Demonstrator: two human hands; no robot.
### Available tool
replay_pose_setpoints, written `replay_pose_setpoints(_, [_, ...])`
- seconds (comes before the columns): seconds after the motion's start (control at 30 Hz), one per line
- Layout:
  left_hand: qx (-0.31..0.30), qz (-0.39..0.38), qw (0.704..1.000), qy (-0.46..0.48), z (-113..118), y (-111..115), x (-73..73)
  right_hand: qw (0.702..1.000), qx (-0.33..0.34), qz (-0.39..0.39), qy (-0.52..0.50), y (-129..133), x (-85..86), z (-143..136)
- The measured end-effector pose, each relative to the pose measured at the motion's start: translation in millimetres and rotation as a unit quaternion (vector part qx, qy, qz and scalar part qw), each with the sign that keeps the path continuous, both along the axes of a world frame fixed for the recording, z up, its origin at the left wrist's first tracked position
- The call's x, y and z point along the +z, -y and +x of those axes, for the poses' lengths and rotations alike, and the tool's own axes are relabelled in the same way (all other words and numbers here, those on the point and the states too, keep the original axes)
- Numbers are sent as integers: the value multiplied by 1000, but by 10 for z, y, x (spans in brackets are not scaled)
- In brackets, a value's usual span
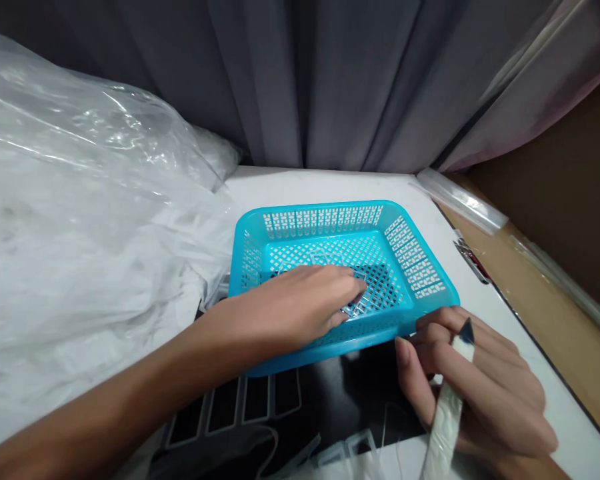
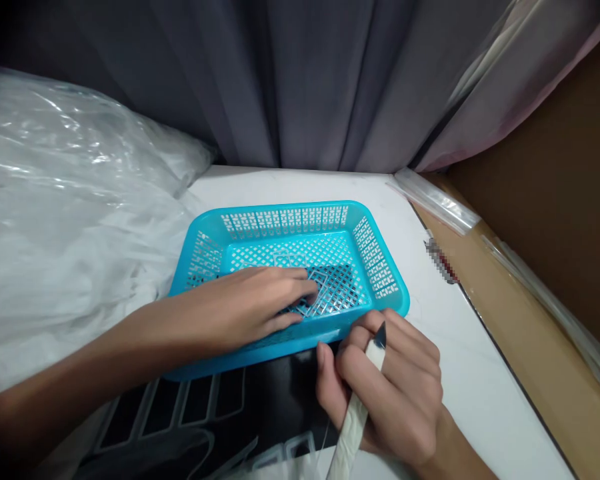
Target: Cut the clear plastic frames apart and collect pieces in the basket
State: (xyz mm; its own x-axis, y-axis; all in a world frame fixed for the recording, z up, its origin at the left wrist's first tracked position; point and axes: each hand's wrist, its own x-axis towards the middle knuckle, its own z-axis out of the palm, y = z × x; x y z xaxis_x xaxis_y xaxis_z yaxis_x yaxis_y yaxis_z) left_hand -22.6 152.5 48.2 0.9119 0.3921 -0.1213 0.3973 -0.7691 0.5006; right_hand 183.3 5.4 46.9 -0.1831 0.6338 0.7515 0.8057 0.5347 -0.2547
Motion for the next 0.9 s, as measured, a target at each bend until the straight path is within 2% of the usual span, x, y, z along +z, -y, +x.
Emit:
replay_pose_setpoints(0.1, [9,-2,1000,-17,42,1,2,1000,-5,-7,10,6,13,13])
replay_pose_setpoints(0.33, [28,-55,998,-18,67,-39,111,1000,-7,-11,2,12,12,13])
replay_pose_setpoints(0.57, [103,-173,972,119,35,-262,406,1000,-3,-12,12,0,34,21])
replay_pose_setpoints(0.67, [110,-290,935,172,-10,-347,498,1000,-2,-14,13,-8,26,20])
replay_pose_setpoints(0.77, [117,-415,876,218,-55,-382,532,1000,-2,-8,3,-25,-1,8])
replay_pose_setpoints(0.83, [123,-474,835,251,-77,-386,555,1000,-4,-3,-2,-44,-27,-1])
replay_pose_setpoints(0.9, [119,-515,806,266,-96,-386,590,1000,-6,9,-7,-65,-53,-6])
